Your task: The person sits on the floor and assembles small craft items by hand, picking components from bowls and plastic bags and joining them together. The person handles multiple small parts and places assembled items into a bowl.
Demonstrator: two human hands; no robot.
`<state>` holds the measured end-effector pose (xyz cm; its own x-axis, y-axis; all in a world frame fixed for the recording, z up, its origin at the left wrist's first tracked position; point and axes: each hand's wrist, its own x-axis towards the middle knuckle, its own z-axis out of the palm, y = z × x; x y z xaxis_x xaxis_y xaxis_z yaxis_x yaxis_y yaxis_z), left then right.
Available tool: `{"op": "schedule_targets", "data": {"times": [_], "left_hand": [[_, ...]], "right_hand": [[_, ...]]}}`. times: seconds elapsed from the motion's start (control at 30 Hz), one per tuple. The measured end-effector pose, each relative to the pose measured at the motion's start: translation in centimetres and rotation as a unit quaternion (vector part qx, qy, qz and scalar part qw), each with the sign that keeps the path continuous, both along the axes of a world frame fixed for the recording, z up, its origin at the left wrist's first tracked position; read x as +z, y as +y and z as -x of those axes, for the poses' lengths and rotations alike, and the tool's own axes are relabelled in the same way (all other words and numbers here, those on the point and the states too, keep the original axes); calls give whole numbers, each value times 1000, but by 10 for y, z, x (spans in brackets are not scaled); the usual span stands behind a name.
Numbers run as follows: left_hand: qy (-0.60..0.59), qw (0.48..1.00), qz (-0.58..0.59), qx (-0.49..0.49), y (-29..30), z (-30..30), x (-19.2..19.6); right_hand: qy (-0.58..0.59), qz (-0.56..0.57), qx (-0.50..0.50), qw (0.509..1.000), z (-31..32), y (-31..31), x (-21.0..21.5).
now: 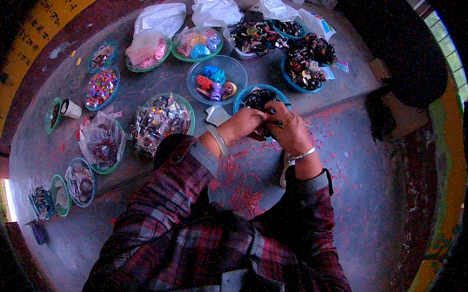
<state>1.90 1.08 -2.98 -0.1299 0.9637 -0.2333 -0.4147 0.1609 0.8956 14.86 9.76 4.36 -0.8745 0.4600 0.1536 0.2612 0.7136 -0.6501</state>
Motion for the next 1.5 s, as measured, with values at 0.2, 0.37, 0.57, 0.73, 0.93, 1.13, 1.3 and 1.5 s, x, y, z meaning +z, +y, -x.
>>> {"op": "schedule_targets", "data": {"times": [0.2, 0.37, 0.57, 0.73, 0.93, 1.13, 1.3, 1.5], "left_hand": [[-39, 999, -32, -4, -1, -1, 11], [-59, 996, -60, 38, -4, 0, 24], [-186, 980, -30, 70, -3, 3, 18], [-179, 980, -50, 75, -4, 4, 22], [-98, 992, -46, 59, -3, 1, 18], [0, 998, -49, 30, -4, -1, 20], [7, 1000, 5, 5, 0, -2, 10], [185, 981, -53, 15, -1, -2, 5]], "right_hand": [[84, 16, -47, 995, 1, 7, -10], [102, 140, -83, 981, -6, 19, -14], [68, 240, -110, 962, -12, 22, -13], [136, 181, -81, 971, -14, 24, -22], [84, -70, -31, 993, -10, 14, -6], [54, -177, 30, 982, -10, 10, -5], [-3, -208, 69, 976, -13, 12, -6], [-29, -161, 87, 983, -14, 16, -11]]}}
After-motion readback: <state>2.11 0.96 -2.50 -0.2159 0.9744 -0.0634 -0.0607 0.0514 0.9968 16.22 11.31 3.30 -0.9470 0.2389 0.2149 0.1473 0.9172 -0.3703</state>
